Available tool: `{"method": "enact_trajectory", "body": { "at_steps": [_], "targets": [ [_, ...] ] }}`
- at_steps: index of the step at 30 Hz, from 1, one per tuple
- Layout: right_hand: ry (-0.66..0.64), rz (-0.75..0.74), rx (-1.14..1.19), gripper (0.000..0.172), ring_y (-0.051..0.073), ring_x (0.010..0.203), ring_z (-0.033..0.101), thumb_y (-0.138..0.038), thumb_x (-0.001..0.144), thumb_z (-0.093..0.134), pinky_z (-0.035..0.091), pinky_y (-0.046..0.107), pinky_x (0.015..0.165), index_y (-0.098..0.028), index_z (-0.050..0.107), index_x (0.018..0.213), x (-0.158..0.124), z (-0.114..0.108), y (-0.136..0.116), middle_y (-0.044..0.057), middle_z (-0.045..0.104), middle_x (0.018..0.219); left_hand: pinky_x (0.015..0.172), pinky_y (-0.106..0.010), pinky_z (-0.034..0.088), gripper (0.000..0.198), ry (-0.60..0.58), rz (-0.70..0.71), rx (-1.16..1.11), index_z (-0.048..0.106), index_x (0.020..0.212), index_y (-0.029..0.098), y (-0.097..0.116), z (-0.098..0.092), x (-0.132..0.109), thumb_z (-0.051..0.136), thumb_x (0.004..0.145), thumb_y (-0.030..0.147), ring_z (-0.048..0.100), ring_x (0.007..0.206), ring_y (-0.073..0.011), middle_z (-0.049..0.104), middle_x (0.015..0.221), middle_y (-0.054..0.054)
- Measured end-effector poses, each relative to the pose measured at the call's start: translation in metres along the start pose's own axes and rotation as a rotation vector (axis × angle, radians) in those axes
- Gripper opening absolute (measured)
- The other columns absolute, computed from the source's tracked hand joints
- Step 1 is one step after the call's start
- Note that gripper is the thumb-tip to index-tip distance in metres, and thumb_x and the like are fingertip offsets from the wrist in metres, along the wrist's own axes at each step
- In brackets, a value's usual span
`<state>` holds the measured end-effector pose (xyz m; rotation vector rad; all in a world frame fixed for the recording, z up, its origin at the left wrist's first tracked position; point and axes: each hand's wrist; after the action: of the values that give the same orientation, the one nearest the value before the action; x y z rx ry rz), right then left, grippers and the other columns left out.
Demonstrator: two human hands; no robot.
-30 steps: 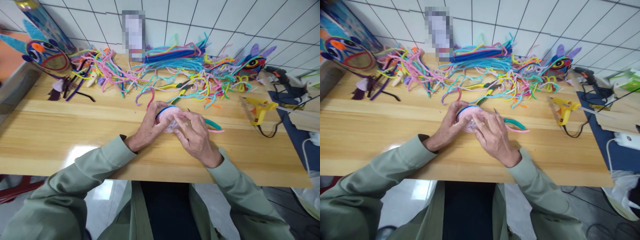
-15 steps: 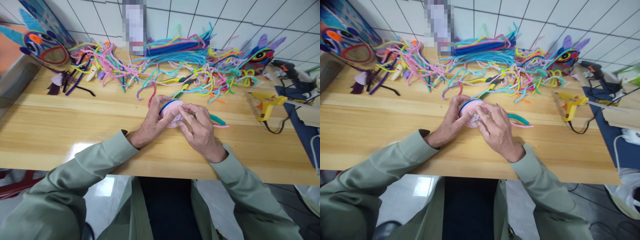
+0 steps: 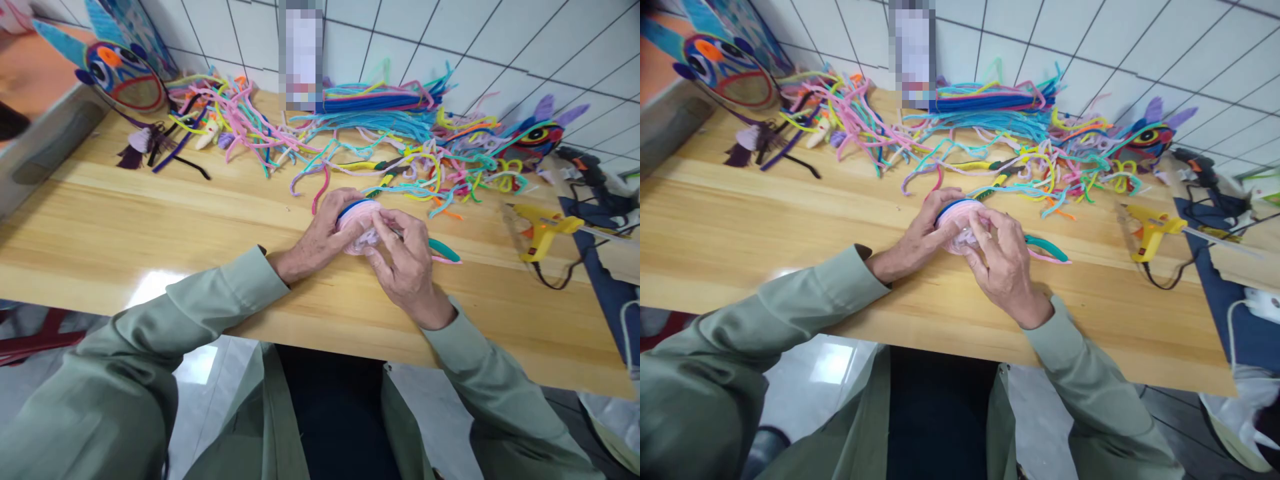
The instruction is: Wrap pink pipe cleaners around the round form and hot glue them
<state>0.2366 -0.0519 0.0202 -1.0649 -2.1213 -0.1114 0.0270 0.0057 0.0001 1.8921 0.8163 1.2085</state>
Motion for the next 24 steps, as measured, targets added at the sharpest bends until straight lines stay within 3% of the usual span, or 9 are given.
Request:
{"method": "enact_trajectory", "body": {
  "at_steps": [7, 14, 17, 21, 24],
  "targets": [
    [0.021, 0.01, 0.006, 0.082, 0.042, 0.132, 0.069, -0.029, 0.108, 0.065, 0.06, 0.068, 0.11, -0.049, 0.027, 0.178, 0.0, 0.006, -0.002, 0.013, 0.064, 0.149, 0.124, -0.055, 0.053, 0.048, 0.013, -0.051, -0.042, 0.06, 0.144, 0.027, 0.004, 0.001, -0.005, 0.06, 0.11, 0.06, 0.063, 0.143, -0.0326, 0.066, 0.15, -0.013],
    [-0.053, 0.035, 0.015, 0.093, 0.044, 0.146, 0.062, -0.034, 0.106, 0.07, 0.054, 0.067, 0.121, -0.042, 0.015, 0.181, -0.004, 0.006, -0.011, 0.015, 0.061, 0.158, 0.124, -0.05, 0.055, 0.049, 0.031, -0.087, -0.026, 0.059, 0.146, 0.028, 0.013, -0.002, -0.012, 0.062, 0.109, 0.06, 0.065, 0.141, -0.0305, 0.067, 0.148, -0.012],
    [-0.039, 0.003, 0.007, 0.09, 0.043, 0.144, 0.063, -0.038, 0.107, 0.068, 0.057, 0.067, 0.119, -0.029, 0.019, 0.182, -0.007, 0.004, -0.013, 0.021, 0.061, 0.156, 0.127, -0.051, 0.052, 0.048, 0.033, -0.069, 0.007, 0.059, 0.148, 0.028, 0.014, -0.004, -0.015, 0.063, 0.11, 0.057, 0.062, 0.145, -0.0316, 0.065, 0.15, -0.013],
    [-0.153, 0.063, 0.015, 0.086, 0.047, 0.145, 0.063, -0.045, 0.104, 0.073, 0.057, 0.068, 0.119, -0.038, 0.032, 0.179, -0.01, -0.001, -0.013, 0.016, 0.061, 0.159, 0.129, -0.054, 0.051, 0.046, 0.03, -0.025, 0.056, 0.059, 0.15, 0.027, 0.018, -0.004, -0.016, 0.066, 0.11, 0.048, 0.061, 0.148, -0.0323, 0.065, 0.152, -0.014],
    [-0.099, 0.045, 0.043, 0.083, 0.045, 0.141, 0.066, -0.041, 0.107, 0.07, 0.058, 0.066, 0.118, -0.032, 0.031, 0.18, -0.011, -0.002, -0.012, 0.018, 0.064, 0.154, 0.129, -0.054, 0.051, 0.045, 0.033, 0.011, 0.081, 0.058, 0.151, 0.025, 0.019, -0.003, -0.016, 0.068, 0.109, 0.041, 0.06, 0.149, -0.0314, 0.065, 0.151, -0.015]
  ]
}}
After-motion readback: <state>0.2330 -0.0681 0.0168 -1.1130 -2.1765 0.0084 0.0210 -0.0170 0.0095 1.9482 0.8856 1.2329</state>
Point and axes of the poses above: each hand's wrist, its own x-axis towards the middle knuckle, its own z-axis out of the palm, y = z × x
